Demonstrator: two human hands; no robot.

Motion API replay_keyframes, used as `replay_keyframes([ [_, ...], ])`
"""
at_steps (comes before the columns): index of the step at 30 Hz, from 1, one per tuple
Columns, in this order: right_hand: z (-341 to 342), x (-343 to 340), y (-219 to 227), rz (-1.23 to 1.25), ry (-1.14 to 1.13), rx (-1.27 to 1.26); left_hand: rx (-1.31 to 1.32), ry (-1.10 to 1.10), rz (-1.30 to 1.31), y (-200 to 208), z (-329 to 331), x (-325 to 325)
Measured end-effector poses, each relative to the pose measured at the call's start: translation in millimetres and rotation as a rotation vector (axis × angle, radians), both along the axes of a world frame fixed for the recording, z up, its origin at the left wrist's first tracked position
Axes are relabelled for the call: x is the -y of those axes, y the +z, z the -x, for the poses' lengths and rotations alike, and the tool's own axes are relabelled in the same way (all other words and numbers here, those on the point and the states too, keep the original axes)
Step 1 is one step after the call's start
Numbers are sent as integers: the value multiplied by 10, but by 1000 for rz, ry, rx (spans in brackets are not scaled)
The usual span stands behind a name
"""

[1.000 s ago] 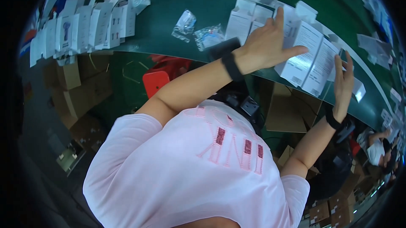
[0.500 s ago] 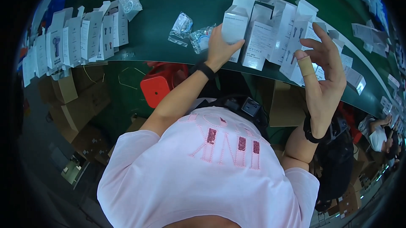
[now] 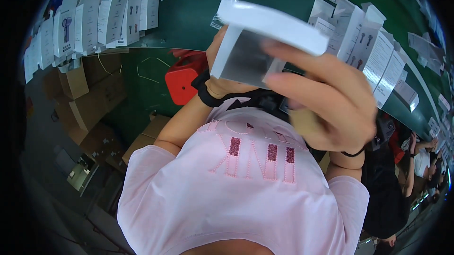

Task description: The person is packaging electronic devices (thermometers) into boxes using bubble wrap and adding manuals.

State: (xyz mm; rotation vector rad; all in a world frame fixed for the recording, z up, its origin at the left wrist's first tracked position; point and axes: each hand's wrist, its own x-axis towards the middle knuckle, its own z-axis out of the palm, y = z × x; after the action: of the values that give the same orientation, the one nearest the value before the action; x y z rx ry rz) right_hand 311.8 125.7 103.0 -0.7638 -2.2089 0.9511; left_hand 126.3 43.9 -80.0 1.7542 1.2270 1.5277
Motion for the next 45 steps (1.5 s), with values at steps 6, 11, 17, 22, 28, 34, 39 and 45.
replay_keyframes([
  [6,764,52,-603,244,308,224,15,-23,371,238,670,256],
  [11,1334,76,-1045,686,156,-144,304,-174,732,367,1478,288],
  [17,1978,-160,-2124,1393,-304,-311,807,-432,1450,159,2262,-400],
  [22,2185,-368,-2318,1454,-360,-215,947,-419,1499,-47,2521,-550],
  [28,2342,-601,-2129,941,-217,354,1009,-488,1566,-381,2805,-178],
  [34,3715,-1619,-2391,213,-417,299,894,-475,1602,-584,2987,80],
  [39,4493,-1710,-3007,201,-349,576,767,-461,1589,-535,2910,189],
  [45,3656,-1627,-1996,780,-75,-36,839,-626,1308,-545,2996,420],
])
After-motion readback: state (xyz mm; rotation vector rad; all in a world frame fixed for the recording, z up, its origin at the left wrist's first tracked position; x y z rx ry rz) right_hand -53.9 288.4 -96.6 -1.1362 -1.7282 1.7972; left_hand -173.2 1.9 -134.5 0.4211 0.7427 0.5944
